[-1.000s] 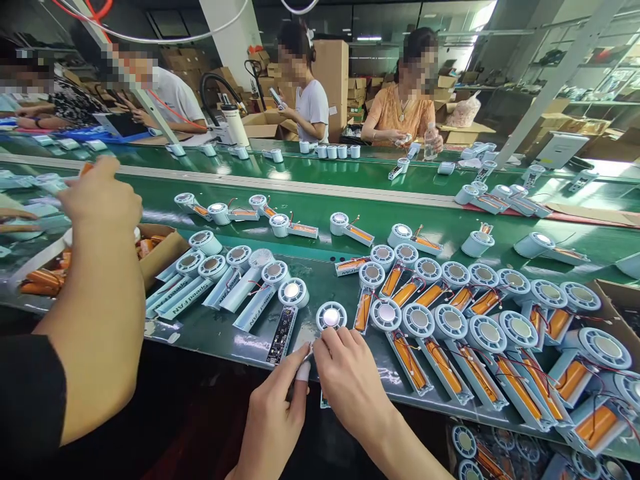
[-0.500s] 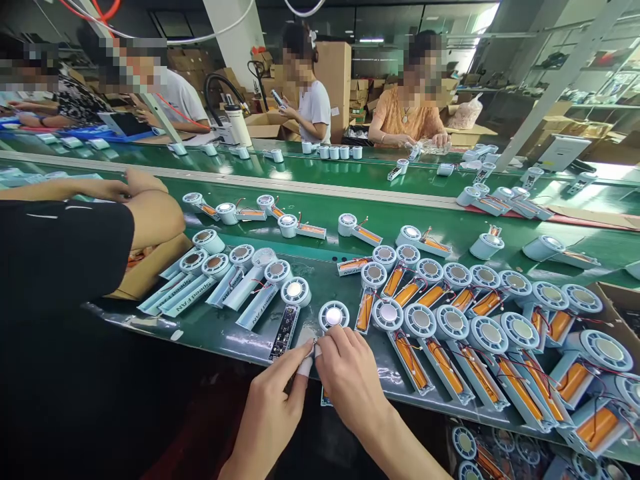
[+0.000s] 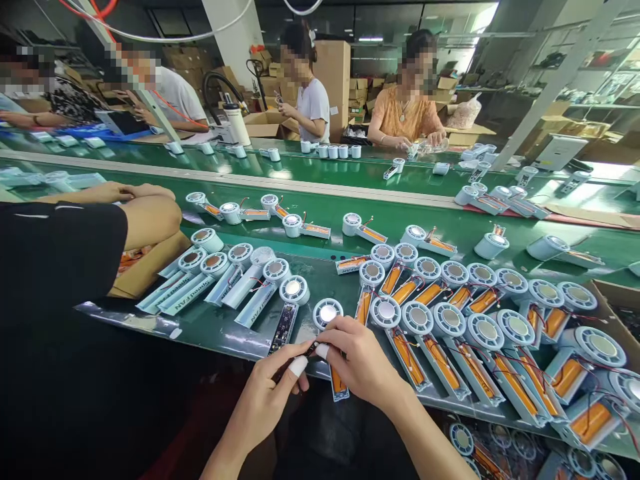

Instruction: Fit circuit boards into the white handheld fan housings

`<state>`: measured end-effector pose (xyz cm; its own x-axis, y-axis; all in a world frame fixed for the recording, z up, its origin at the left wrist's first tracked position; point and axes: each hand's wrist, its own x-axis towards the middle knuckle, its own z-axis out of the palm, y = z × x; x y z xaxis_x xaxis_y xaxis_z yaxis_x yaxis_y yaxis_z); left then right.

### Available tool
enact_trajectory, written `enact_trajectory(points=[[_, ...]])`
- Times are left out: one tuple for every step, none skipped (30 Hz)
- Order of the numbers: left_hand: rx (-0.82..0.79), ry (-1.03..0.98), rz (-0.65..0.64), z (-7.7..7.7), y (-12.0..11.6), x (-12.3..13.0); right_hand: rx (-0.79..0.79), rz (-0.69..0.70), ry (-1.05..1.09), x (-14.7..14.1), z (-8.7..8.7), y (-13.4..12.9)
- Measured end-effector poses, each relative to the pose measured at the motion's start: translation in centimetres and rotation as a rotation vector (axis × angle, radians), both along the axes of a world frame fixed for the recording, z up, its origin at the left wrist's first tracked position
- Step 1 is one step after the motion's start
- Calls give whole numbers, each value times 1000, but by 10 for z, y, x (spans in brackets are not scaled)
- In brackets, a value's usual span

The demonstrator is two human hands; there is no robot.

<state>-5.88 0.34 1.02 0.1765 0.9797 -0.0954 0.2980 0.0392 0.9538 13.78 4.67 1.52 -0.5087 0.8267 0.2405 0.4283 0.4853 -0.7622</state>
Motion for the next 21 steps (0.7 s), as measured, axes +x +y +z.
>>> enact_trajectory(points=[[10,4,-1,0,0,0,-11,-24,11,-1,0,-1],[18,11,-1,-1,1,0,-22,-48,19,-2,0,-3],[24,20,-3,-1,1,0,-33,-68,21,-3,0,-4],[29,31,-3,-1,1,0,-41,-83,21,-5,0,-5],[33,42,-3,-1,2,0,-46,-95,18,-6,1,-7],[41,52,-6,-1,2,1,-48,-105,13,-7,1,-8],[53,62,-9,-1,2,1,-45,-114,4,-8,2,-9],[66,74,-11,-1,1,2,-39,-121,-5,-9,2,-9],[75,86,-11,0,1,3,-34,-125,-13,-10,2,-10],[78,94,-9,0,1,4,-31,-126,-14,-11,2,-10],[75,99,-3,1,0,5,-28,-128,-7,-11,1,-10],[68,100,8,1,0,6,-28,-129,7,-11,0,-10],[57,99,18,2,-1,7,-35,-123,27,-9,-1,-10],[48,100,25,2,-2,8,-46,-114,48,-7,-1,-9],[45,109,34,2,-3,9,-56,-111,67,-2,-1,-9],[49,131,45,2,-4,9,-61,-121,79,3,0,-8],[59,166,54,2,-5,8,-63,-145,78,9,1,-8],[71,215,63,1,-6,7,-64,-177,60,16,3,-8],[82,270,67,0,-7,6,-68,-203,20,23,6,-9],[89,322,62,-2,-8,5,-78,-210,-42,29,8,-10],[89,365,47,-3,-9,3,-98,-191,-119,33,10,-12]])
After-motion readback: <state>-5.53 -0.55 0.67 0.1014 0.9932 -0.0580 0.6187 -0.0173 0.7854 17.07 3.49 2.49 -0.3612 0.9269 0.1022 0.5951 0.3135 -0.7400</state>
